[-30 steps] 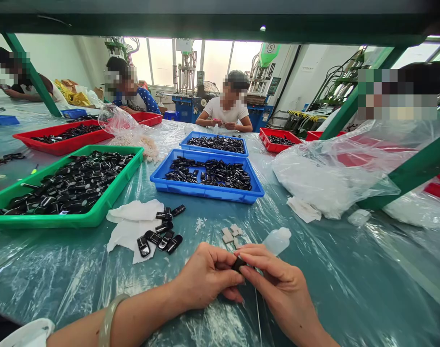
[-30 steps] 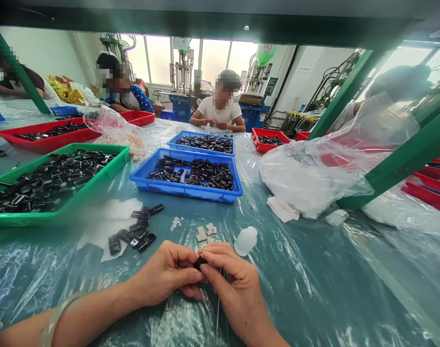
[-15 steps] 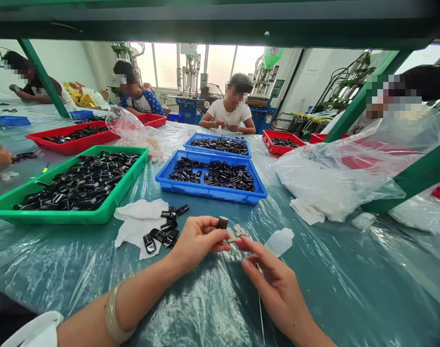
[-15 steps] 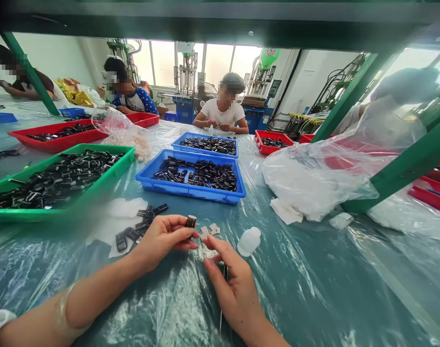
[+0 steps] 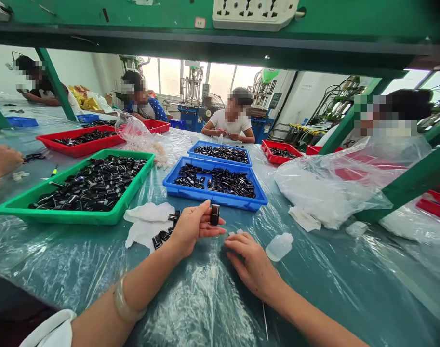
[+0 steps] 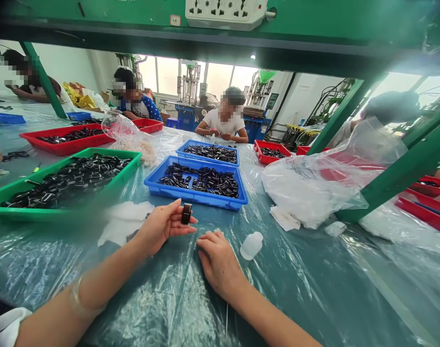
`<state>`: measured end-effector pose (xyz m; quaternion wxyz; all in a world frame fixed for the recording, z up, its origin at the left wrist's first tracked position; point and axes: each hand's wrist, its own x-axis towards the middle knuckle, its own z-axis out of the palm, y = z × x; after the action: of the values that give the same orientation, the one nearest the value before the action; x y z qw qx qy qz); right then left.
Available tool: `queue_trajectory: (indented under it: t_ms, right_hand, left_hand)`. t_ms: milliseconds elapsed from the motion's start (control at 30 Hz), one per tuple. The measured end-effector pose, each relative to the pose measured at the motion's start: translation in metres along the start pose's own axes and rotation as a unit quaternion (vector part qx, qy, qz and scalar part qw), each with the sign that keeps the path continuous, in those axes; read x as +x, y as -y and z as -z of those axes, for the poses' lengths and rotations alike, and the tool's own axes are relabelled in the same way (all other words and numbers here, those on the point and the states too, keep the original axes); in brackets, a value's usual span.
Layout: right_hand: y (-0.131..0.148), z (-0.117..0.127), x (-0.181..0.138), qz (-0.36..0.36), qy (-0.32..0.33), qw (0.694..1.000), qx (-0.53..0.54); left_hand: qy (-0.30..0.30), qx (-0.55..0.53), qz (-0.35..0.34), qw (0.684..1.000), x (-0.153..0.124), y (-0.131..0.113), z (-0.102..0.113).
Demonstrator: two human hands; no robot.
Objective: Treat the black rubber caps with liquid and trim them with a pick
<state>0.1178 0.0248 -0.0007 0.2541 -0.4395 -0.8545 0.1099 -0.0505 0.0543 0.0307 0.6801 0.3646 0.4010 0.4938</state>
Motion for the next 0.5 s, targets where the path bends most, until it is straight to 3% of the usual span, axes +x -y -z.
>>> queue_trajectory:
  t_ms: [200, 500]
  right_hand:
    - [-0.006, -0.018, 0.035, -0.042, 0.014, 0.997, -0.07]
    - [-0.015, -0.029, 0.064, -0.049, 0.056, 0.985, -0.153]
  left_hand:
    - [-0.046, -0.007, -0.031, 0.998, 0.004, -0.009, 0.008]
    - [0.016, -0.026, 0.005, 1.0, 0.003, 0.003, 0.005]
